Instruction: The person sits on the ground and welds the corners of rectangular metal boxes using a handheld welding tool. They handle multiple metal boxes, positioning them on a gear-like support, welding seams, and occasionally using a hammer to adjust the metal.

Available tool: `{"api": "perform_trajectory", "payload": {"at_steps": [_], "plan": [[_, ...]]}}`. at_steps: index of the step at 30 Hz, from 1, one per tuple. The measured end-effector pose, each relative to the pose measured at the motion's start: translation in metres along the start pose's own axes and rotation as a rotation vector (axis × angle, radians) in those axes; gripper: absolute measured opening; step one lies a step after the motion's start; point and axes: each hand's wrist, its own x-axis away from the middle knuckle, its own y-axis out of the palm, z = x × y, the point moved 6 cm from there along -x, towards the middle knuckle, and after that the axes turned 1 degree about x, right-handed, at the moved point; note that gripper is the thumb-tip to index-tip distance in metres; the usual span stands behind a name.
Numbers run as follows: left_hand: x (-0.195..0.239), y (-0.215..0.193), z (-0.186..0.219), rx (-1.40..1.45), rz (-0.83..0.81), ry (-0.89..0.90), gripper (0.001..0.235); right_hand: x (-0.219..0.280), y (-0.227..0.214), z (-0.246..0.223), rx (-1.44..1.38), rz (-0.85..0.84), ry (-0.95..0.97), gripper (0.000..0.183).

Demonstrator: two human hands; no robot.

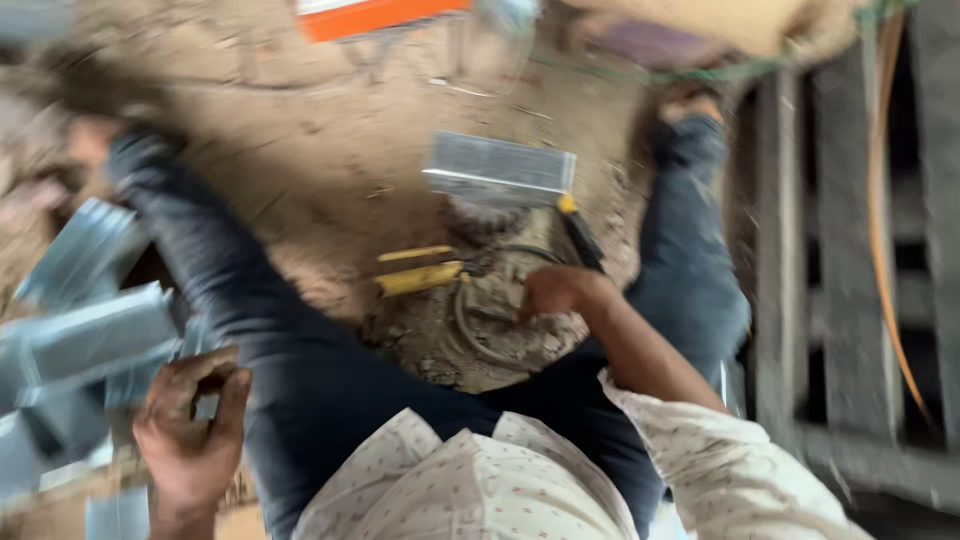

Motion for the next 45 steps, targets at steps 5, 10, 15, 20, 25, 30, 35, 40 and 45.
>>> {"api": "perform_trajectory", "payload": {"at_steps": [5, 10, 15, 20, 25, 30, 35, 40, 45], "plan": [[-0.045, 0.08, 0.034, 0.296, -0.121, 0.083, 0.022, 0.154, -0.073, -0.023, -0.081, 0.732, -0.079, 0.04], [-0.079, 0.147, 0.076, 0.24, -0.331, 0.346, 0.02, 0.336, -0.044, -0.022, -0.245, 1.427, 0.062, 0.032], [-0.096, 0.191, 0.101, 0.317, -0.481, 0.449, 0.02, 0.422, 0.044, -0.003, -0.399, 1.515, 0.583, 0.029], [-0.098, 0.2, 0.104, 0.375, -0.539, 0.499, 0.02, 0.432, 0.11, 0.0, -0.413, 1.463, 0.672, 0.028], [-0.099, 0.192, 0.054, 0.283, -0.591, 0.278, 0.028, 0.434, 0.137, 0.007, -0.455, 1.4, 0.684, 0.028], [-0.12, 0.204, -0.008, 0.165, -0.682, 0.11, 0.036, 0.438, 0.135, 0.01, -0.399, 1.448, 0.624, 0.028], [-0.111, 0.179, 0.027, 0.107, -0.389, 0.341, 0.027, 0.428, 0.105, 0.0, -0.472, 1.436, 0.646, 0.028], [-0.091, 0.146, 0.098, 0.155, -0.283, 0.324, 0.027, 0.401, 0.04, -0.016, -0.453, 1.479, 0.58, 0.024], [-0.092, 0.123, 0.126, 0.262, -0.218, 0.259, 0.025, 0.351, -0.059, -0.055, -0.314, 1.574, -0.01, 0.021]]}}
